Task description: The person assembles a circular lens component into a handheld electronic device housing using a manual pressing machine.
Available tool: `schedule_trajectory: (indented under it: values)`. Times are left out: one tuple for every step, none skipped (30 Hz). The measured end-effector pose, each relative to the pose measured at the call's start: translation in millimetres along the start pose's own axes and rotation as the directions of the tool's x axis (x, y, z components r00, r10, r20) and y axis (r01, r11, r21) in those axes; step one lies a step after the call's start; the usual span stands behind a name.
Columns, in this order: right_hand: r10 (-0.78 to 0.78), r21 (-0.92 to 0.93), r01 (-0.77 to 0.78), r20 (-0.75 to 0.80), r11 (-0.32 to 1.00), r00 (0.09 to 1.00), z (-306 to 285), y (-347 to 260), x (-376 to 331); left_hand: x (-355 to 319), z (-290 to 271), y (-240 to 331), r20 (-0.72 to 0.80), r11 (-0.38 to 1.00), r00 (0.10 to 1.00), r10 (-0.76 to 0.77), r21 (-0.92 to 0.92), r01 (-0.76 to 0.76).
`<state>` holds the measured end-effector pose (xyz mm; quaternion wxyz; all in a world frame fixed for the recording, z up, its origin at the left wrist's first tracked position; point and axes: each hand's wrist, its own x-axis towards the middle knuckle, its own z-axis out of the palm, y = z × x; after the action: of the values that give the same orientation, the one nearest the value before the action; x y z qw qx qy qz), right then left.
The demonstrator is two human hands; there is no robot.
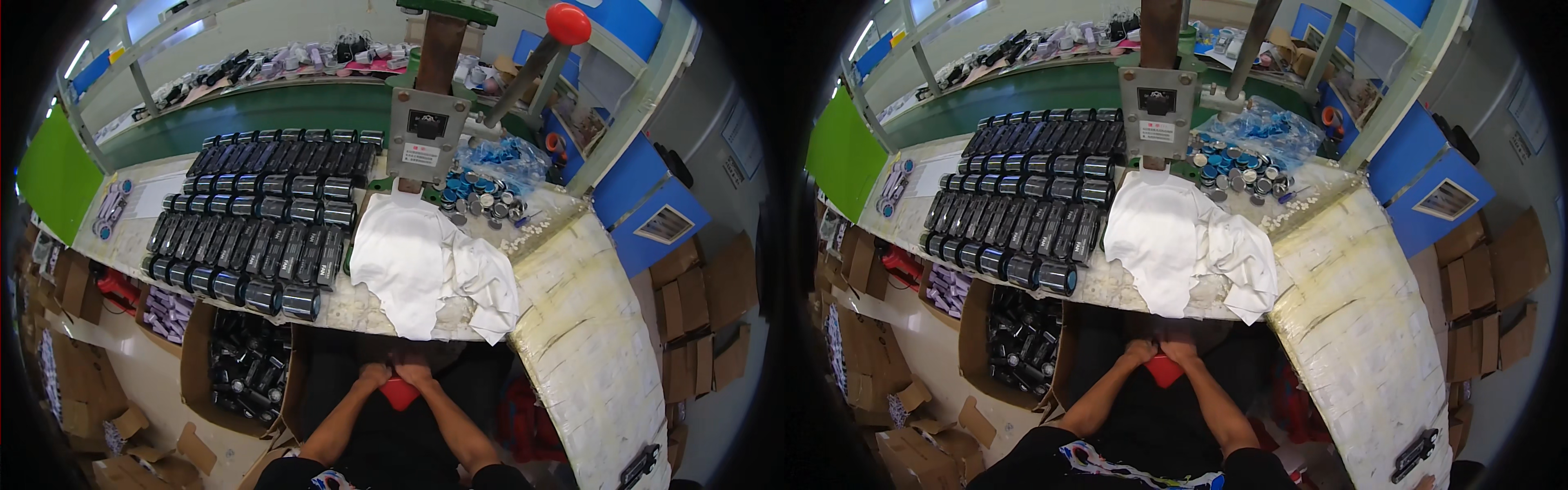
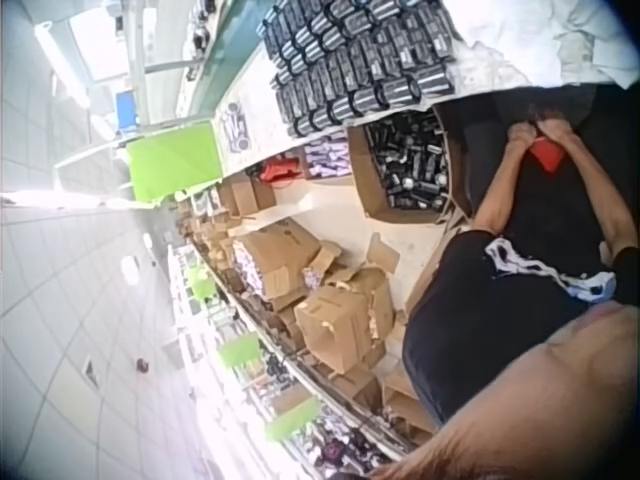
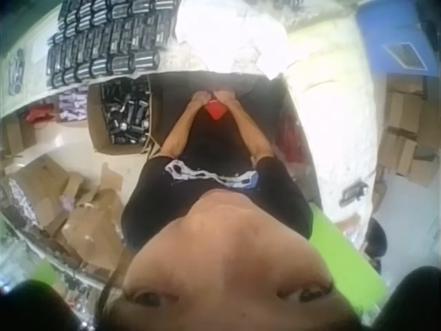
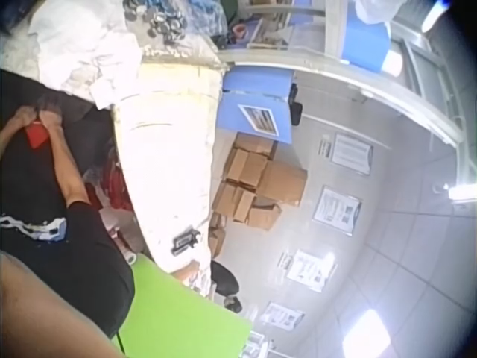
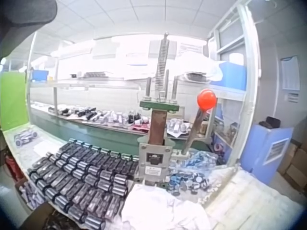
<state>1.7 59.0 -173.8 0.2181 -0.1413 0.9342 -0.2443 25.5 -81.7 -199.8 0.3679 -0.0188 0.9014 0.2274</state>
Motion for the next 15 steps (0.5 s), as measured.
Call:
schedule_trajectory:
  values:
    - [0.006, -0.001, -0.007, -0.002, 1.0, 1.0, 2, 4, -1, -1, -2, 3, 0.003, 1.0, 1.0, -0.007, -0.008, 0.007]
    - [0.021, 0.033, -0.025, 0.107, 0.999, 0.994, -1, -1, -2, -2, -5, 2, 0.0, 0.999, 1.0, -0.026, -0.02, 0.026]
    - [0.033, 0.063, -0.047, 0.215, 0.997, 0.976, -4, -7, -2, -1, -2, -2, -0.003, 0.999, 1.0, -0.031, -0.022, 0.031]
    - [0.027, 0.064, -0.042, 0.217, 0.997, 0.976, -7, -12, -2, 0, 2, -6, -0.089, 0.996, 0.995, -0.052, -0.076, 0.046]
    - [0.062, 0.067, -0.079, 0.222, 0.995, 0.973, -8, -13, -3, -1, 3, -7, -0.171, 0.99, 0.982, -0.074, -0.129, 0.052]
    - [0.096, 0.071, -0.115, 0.229, 0.991, 0.969, -9, -14, -4, 2, 2, -7, -0.172, 0.99, 0.982, -0.076, -0.13, 0.054]
    - [0.094, 0.071, -0.113, 0.231, 0.991, 0.969, -8, -14, -4, 7, -1, -8, -0.019, 0.998, 0.998, -0.052, -0.027, 0.052]
    - [0.1, 0.099, -0.12, 0.185, 0.988, 0.978, -8, -12, -5, 9, -4, -6, 0.138, 0.997, 0.99, -0.04, 0.076, 0.029]
    - [0.107, 0.128, -0.125, 0.139, 0.984, 0.985, -8, -10, -6, 8, -5, -5, 0.139, 0.997, 0.99, -0.039, 0.075, 0.028]
    - [0.109, 0.127, -0.127, 0.139, 0.984, 0.984, -7, -8, -6, 6, -4, -4, 0.108, 0.999, 0.994, -0.022, 0.041, 0.018]
    - [0.109, 0.116, -0.123, 0.118, 0.986, 0.987, -10, -9, -5, 3, -5, -4, 0.076, 1.0, 0.997, -0.009, 0.007, 0.008]
    - [0.109, 0.104, -0.119, 0.098, 0.987, 0.989, -12, -11, -4, -1, -5, -4, 0.077, 1.0, 0.997, -0.01, 0.006, 0.01]
    - [0.109, 0.105, -0.119, 0.1, 0.987, 0.989, -10, -11, -4, -5, -5, -3, 0.036, 1.0, 0.999, -0.009, -0.018, 0.01]
    - [0.11, 0.103, -0.12, 0.1, 0.987, 0.989, -8, -12, -4, -9, -7, -3, -0.009, 0.999, 1.0, -0.011, -0.043, 0.01]
    - [0.114, 0.101, -0.124, 0.096, 0.987, 0.989, -3, -9, -2, -2, -3, -7, -0.013, 0.999, 1.0, -0.01, -0.042, 0.009]
